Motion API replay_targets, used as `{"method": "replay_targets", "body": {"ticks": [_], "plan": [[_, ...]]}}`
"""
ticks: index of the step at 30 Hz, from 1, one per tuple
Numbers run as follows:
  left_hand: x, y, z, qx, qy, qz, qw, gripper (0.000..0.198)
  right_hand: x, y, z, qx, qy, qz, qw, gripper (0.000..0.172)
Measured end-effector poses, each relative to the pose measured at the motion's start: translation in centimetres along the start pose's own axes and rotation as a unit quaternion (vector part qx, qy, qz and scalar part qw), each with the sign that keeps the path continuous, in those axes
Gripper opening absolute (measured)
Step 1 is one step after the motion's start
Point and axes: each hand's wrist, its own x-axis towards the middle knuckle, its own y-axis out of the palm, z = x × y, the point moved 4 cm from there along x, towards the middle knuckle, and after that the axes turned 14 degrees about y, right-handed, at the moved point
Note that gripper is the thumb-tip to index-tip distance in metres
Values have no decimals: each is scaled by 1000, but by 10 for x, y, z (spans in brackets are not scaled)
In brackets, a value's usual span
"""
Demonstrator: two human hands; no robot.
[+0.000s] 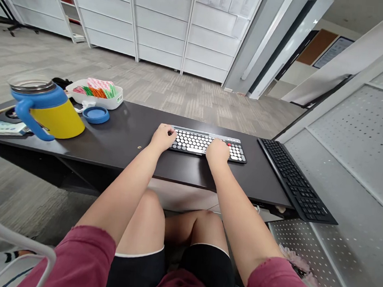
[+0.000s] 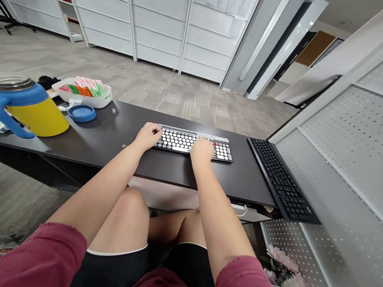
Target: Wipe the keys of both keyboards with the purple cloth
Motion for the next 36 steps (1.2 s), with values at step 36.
{"method": "replay_targets", "body": {"ticks": [36], "plan": [[6, -9, 3, -36, -69, -54, 996, 23, -49, 8, 44, 157, -506, 89, 843, 38]]}}
